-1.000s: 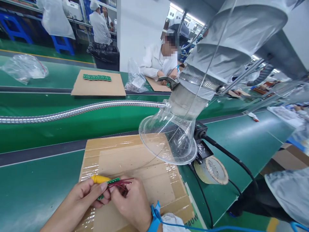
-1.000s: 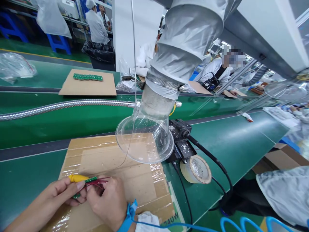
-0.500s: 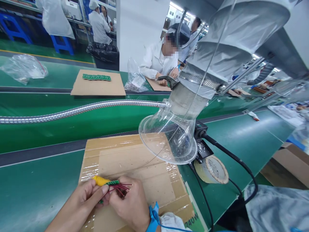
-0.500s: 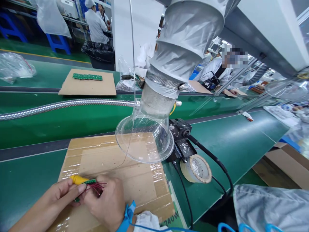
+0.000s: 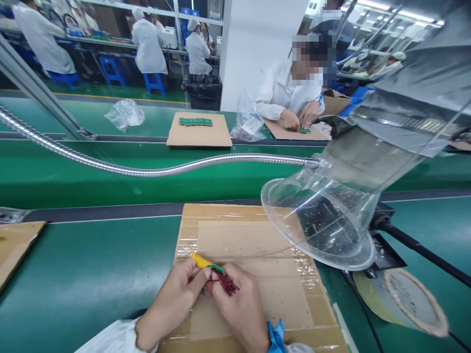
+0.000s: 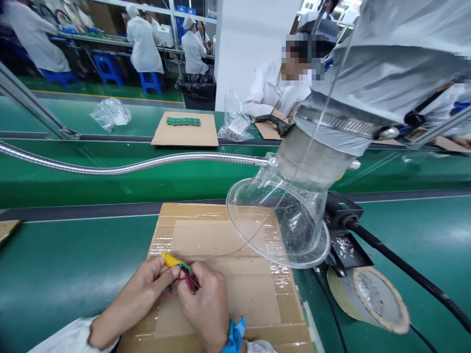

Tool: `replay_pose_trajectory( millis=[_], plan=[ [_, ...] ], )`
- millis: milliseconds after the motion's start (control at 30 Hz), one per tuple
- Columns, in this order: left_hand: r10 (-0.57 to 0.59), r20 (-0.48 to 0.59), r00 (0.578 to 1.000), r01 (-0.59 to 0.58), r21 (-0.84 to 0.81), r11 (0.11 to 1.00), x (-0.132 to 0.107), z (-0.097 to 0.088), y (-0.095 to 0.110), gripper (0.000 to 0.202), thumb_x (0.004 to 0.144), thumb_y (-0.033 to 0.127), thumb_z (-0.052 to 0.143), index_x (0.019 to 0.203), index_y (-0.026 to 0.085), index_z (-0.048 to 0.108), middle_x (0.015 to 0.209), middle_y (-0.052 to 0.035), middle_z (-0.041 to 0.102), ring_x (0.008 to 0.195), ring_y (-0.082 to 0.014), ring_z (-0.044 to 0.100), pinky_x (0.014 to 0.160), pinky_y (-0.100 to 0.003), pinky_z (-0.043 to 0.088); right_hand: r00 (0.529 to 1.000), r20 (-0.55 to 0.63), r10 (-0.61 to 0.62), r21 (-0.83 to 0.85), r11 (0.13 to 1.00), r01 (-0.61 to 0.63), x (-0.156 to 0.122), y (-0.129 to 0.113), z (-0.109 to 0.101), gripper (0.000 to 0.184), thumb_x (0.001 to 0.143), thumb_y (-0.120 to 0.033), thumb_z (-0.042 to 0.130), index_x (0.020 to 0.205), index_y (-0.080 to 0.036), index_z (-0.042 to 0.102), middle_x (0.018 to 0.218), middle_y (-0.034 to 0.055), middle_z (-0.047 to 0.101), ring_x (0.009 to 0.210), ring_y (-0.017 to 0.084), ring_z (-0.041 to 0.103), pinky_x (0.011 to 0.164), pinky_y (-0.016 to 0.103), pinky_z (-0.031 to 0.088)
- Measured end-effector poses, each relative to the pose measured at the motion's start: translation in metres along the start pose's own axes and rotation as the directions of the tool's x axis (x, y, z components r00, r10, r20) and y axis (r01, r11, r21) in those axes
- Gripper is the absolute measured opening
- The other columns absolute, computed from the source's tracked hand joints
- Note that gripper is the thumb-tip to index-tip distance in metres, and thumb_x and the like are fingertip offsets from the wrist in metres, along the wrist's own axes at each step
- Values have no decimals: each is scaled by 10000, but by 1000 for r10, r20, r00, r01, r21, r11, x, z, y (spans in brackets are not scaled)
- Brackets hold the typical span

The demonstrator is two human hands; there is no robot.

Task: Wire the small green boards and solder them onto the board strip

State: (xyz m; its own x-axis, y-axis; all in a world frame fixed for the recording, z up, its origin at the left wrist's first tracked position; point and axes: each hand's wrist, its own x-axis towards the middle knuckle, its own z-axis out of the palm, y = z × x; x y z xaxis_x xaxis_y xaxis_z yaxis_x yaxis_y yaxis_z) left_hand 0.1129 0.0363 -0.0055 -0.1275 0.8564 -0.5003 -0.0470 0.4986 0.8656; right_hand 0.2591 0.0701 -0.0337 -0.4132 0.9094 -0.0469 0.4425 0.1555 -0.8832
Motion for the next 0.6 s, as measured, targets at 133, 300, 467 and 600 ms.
replay_pose_trajectory(
  millis=[133,300,467,600],
  plan=[
    [31,16,999,-31,-6,999,1,0,-8,406,775,573,688,723,191,560,661,-6,595,626,-148,539,582,-259,416,1000,5,-18,-5,1000,19,-1,0,-1,234,853,-190,560,620,-214,554,601,-37,553,570,114,491,557,230,338],
    [44,-28,999,-45,-18,999,3,3,-19,441,786,604,682,717,192,542,654,-6,578,614,-145,530,579,-266,407,995,-37,-92,-59,994,89,-3,1,3,232,861,-163,556,635,-212,581,612,-25,577,565,118,507,555,229,354],
    [55,19,998,-54,-51,997,4,0,-21,464,790,628,696,775,182,569,694,-23,639,640,-155,583,603,-271,438,996,-29,-79,-27,997,78,0,3,1,221,816,-153,577,614,-224,523,574,-42,527,541,118,474,522,224,353],
    [54,127,990,-46,-66,997,5,-7,-20,475,836,642,668,840,175,585,733,-29,674,675,-150,622,633,-271,467,997,70,-31,37,999,29,3,5,-5,220,834,-181,562,623,-224,517,571,-37,541,544,123,482,531,224,377]
  ],
)
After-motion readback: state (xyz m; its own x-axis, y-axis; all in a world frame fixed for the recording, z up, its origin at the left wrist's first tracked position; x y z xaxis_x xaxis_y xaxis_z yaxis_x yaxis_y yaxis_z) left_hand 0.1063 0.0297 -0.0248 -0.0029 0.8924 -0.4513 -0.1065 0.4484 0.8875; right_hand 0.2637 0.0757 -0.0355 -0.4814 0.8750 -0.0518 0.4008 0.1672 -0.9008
